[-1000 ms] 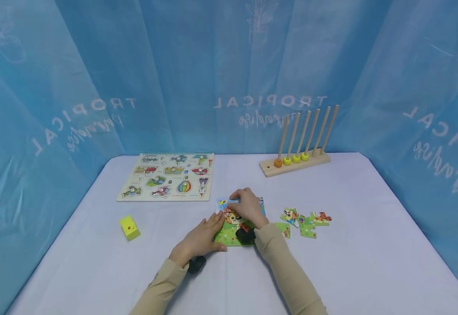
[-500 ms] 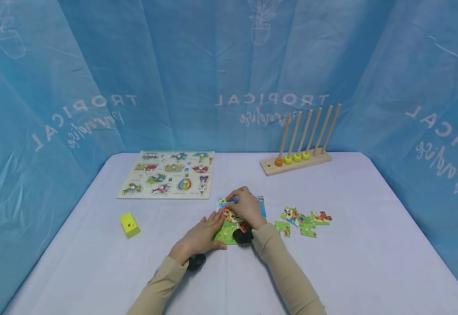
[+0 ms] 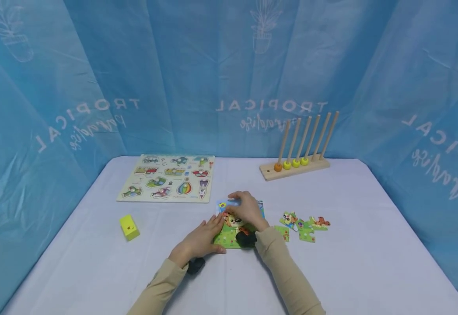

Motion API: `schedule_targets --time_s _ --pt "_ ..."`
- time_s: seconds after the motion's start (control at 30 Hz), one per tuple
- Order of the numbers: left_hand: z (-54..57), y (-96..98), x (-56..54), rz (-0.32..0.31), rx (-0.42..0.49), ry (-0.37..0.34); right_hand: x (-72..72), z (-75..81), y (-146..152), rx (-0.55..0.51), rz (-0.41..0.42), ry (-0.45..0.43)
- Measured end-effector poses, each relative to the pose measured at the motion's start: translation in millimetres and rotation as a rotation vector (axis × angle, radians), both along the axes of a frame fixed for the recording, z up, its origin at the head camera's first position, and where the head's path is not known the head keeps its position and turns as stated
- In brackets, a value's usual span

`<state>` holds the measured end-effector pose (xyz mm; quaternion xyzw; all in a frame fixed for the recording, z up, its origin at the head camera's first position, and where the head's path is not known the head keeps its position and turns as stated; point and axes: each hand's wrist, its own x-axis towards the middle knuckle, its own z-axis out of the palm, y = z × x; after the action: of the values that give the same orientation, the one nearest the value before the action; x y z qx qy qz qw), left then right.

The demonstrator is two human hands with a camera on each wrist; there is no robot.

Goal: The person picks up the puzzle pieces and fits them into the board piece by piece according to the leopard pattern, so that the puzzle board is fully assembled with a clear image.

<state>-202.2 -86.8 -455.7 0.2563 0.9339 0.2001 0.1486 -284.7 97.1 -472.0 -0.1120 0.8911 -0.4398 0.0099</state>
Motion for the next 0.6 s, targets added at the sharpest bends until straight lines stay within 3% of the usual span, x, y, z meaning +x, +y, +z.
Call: schedule_targets --time_s 0.13,0.2,0.37,0.6 --pt "-1.4 0.5 0.3 0.005 -0.001 0.004 -3.6 4.2 29 -0.234 0.037 -0.045" --pt "-1.9 0.0 0.1 0.006 -0.004 0.007 -5.4 5.7 48 -0.294 0.034 -0.040" --pt "-1.6 -0.4 -0.1 0.018 -0.007 0.003 -4.7 10.7 101 -0.316 -0.060 -0.060" --pt "-3.9 0.3 0.2 0.023 0.004 0.003 9.4 13.1 158 -0.303 -0.206 -0.138"
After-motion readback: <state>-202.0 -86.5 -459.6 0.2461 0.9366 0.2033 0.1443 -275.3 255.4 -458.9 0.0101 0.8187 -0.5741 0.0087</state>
